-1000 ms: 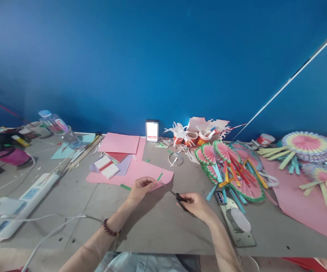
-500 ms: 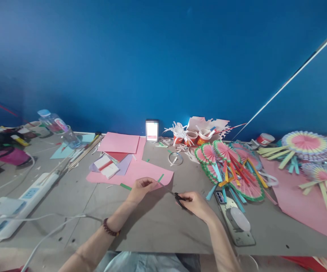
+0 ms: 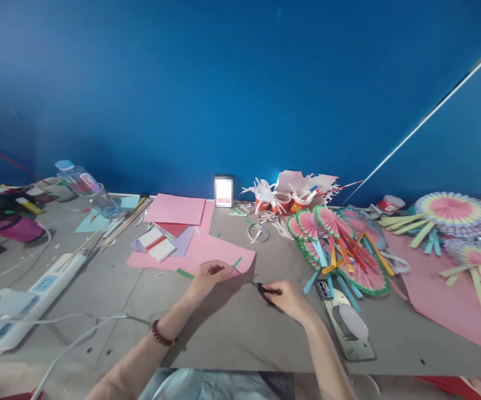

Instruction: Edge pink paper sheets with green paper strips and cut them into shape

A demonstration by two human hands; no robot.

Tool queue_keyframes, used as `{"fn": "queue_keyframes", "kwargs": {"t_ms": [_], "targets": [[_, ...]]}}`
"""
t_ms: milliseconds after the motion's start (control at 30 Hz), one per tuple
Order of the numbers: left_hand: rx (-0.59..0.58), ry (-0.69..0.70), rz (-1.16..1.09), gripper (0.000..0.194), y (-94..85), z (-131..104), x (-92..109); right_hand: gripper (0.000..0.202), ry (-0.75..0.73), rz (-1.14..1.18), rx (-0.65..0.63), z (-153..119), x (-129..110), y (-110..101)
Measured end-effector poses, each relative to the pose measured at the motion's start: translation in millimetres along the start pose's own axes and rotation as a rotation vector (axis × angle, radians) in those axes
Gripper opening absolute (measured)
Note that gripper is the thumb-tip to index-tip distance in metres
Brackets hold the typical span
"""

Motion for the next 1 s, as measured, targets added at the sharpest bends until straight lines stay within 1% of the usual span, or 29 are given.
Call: {"fn": "queue_keyframes", "kwargs": {"t_ms": [100,233,367,433,500,567,667,767,833,900,1000], "targets": [[-0.008,-0.004,-0.010,0.028,2.0,-1,3,0.039,-0.023,-0.014,-0.042,1,1,2],[-0.019,0.004,-0.025,0.028,4.0,-2,5,0.037,-0.007,-0.012,-0.033,3,2,2],[-0.005,0.018,0.002,0.027,4.3,-1,3,0.040,0.015,0.024,0.005,3,1,-1],[0.001,0.067,0.064,0.024,4.6,-1,4,0.045,0.039,0.051,0.073,3,1,-8],[-0.004,0.144,0.170,0.019,5.8,-2,6,0.050,0.071,0.062,0.170,4,3,-18],[-0.035,0.224,0.300,0.016,9.3,-5,7,0.052,0.077,0.029,0.282,4,6,-29],[-0.106,0.357,0.513,0.017,17.9,-13,9,0.045,0.016,-0.115,0.465,4,10,-45],[-0.176,0.511,0.709,0.021,27.6,-20,12,0.041,-0.028,-0.261,0.624,3,12,-53],[-0.220,0.561,0.777,0.023,32.3,-22,13,0.041,-0.036,-0.319,0.681,1,13,-53],[-0.259,0.572,0.799,0.025,35.3,-23,14,0.040,-0.059,-0.371,0.707,0,12,-51],[-0.276,0.578,0.812,0.029,36.6,-24,19,0.039,-0.139,-0.463,0.755,-2,6,-47]]}}
Point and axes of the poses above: each hand's wrist, its own z-axis towards the middle knuckle, its own y-axis out of the palm, x = y × z, the point moved 5 cm from there along z, towards the middle knuckle, and after that the axes turned 8 degrees about -z, right-handed, at the moved point
